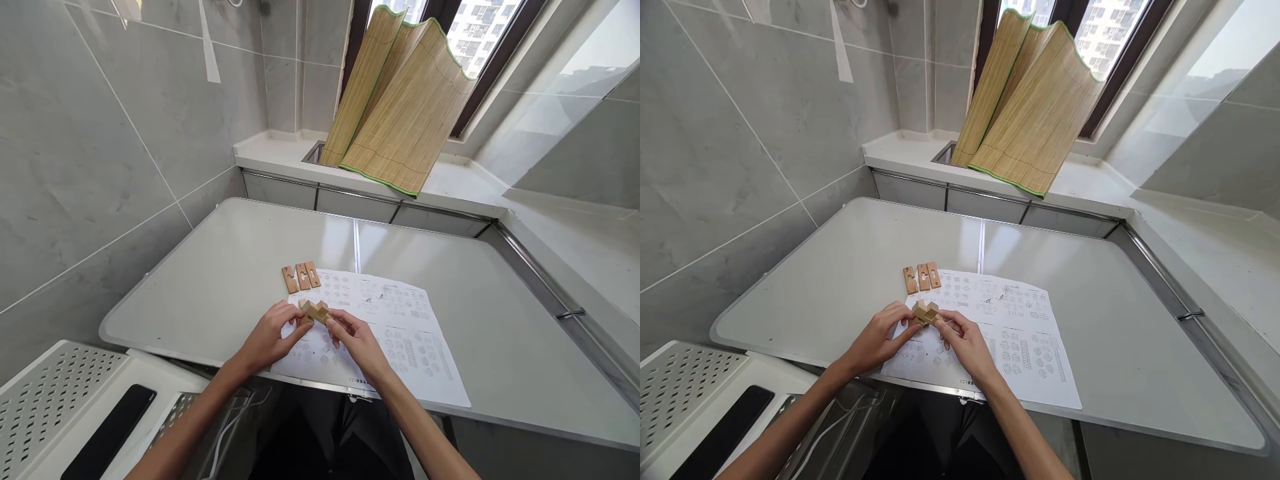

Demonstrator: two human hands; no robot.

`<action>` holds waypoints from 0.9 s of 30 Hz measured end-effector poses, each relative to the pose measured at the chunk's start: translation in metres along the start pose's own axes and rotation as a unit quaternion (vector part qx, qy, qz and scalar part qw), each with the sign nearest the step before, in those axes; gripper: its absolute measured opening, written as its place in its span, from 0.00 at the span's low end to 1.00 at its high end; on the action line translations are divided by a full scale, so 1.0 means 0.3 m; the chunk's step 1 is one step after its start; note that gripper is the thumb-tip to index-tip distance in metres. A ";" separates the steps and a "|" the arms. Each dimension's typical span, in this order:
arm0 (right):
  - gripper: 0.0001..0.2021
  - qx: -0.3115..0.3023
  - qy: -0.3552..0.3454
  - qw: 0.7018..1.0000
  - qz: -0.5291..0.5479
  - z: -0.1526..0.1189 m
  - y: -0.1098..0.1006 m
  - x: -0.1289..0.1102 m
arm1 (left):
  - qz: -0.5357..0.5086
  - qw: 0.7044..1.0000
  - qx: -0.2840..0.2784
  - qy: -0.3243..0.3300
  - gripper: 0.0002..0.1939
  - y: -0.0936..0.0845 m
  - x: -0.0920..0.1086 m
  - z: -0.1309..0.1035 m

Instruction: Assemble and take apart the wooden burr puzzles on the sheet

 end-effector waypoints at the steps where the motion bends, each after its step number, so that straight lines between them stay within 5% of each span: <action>1: 0.25 -0.016 0.003 1.000 0.001 -0.007 0.011 -0.006 | 0.002 1.000 0.010 -0.004 0.16 -0.003 -0.003 -0.005; 7: 0.23 -0.115 0.013 0.993 -0.019 -0.050 0.064 -0.023 | 0.058 0.993 0.092 -0.051 0.15 -0.026 -0.070 -0.045; 11: 0.25 0.003 -0.020 0.995 -0.098 -0.013 0.028 0.000 | 0.184 0.971 0.132 -0.074 0.18 -0.034 -0.109 -0.063; 17: 0.18 0.151 -0.105 0.948 -0.260 0.054 0.009 0.050 | 0.318 0.941 0.117 -0.019 0.17 0.015 -0.105 -0.046; 22: 0.12 0.176 -0.129 0.898 -0.382 0.068 0.071 0.074 | 0.338 0.937 0.088 0.021 0.17 0.050 -0.095 -0.023; 27: 0.11 0.138 -0.146 0.892 -0.406 0.064 0.092 0.077 | 0.288 0.956 0.046 0.038 0.18 0.032 -0.094 -0.031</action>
Point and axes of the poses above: each hand's wrist, its own z-axis towards the middle knuckle, its own y-axis out of the palm, x = y × z, the point moved 3 cm from there along z, towards the middle knuckle, and after that the axes turned 13 degrees about x, right-handed, at the moved point
